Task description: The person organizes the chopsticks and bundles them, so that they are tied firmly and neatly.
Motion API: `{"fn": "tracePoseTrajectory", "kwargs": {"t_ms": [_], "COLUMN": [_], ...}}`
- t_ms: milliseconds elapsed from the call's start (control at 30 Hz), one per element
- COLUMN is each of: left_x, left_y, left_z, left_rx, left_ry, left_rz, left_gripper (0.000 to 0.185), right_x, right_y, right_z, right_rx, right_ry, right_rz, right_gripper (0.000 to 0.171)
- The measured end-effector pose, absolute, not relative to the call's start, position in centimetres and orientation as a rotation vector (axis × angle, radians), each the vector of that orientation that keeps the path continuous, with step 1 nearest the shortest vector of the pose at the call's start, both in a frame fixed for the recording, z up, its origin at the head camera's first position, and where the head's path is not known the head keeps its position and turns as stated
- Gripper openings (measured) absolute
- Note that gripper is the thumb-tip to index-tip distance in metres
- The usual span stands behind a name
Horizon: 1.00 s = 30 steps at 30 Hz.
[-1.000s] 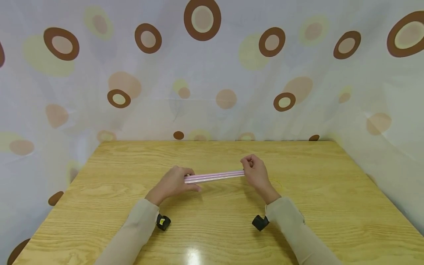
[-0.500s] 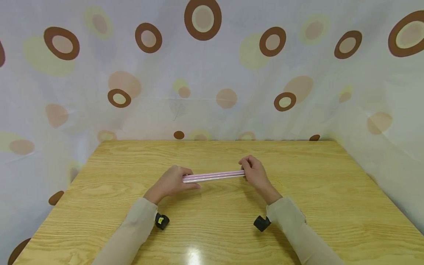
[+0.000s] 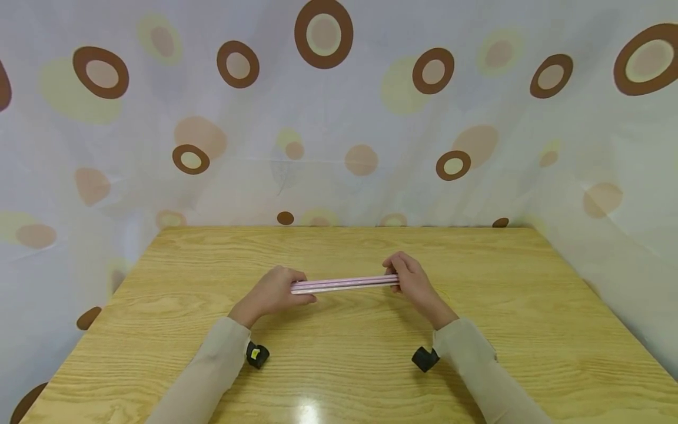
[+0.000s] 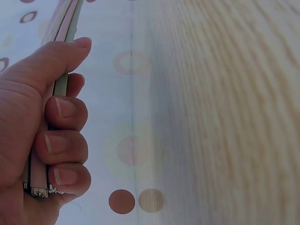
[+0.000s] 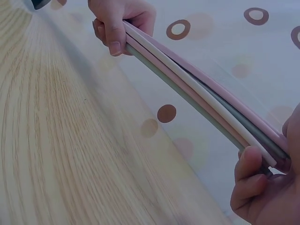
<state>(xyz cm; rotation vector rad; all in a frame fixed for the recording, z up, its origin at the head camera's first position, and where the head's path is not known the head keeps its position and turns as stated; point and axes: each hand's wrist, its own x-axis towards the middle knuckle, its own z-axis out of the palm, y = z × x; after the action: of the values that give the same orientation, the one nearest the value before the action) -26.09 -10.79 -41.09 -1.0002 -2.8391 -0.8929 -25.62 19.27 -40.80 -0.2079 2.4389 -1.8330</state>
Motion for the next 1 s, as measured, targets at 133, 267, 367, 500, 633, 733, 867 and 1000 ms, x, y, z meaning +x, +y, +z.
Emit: {"fn": "tracePoseTrajectory", "kwargs": {"t_ms": [133, 267, 367, 500, 633, 733, 867, 1000], "left_x": [-26.1, -26.2, -26.2, -26.2, -26.2, -26.2, -26.1, -25.9], "left_y": [-10.9, -11.0, -11.0, -11.0, -11.1, -11.2, -11.3, -11.6], "left_z": [-41.1, -41.2, -41.3, -41.4, -41.6, -41.6, -41.6, -41.5], "left_rx": [-0.999, -0.987, -0.970, -0.951, -0.947, -0.944, -0.928, -0.893], "left_ry": [-2.855, -2.862, -2.867, -2.883, -2.884, -2.877, -2.888, -2.906], "left_rz": [-0.883, -0.895, -0.910, -0.914, -0.907, -0.899, -0.907, -0.940], "left_gripper": [0.023, 0.022, 0.022, 0.022, 0.022, 0.022, 0.021, 0.021], "right_x": [-25.5, -25.3, -25.1, -24.9, -24.8, -24.8, -24.8, -24.7], "right_y": [19.7, 20.3, 20.9, 21.6, 22.2, 22.7, 23.4, 23.6], "right_z": [-40.9, -40.9, -41.0, -41.2, -41.4, -41.5, -41.7, -41.6], "right_rx": [-0.275, -0.345, -0.389, -0.445, -0.494, -0.519, -0.513, -0.484], "right_ry": [2.425, 2.395, 2.373, 2.359, 2.380, 2.404, 2.407, 2.407], "right_rz": [-1.824, -1.811, -1.784, -1.730, -1.689, -1.693, -1.738, -1.763], "right_gripper": [0.039, 0.041, 0.043, 0.046, 0.049, 0.048, 0.045, 0.042]}}
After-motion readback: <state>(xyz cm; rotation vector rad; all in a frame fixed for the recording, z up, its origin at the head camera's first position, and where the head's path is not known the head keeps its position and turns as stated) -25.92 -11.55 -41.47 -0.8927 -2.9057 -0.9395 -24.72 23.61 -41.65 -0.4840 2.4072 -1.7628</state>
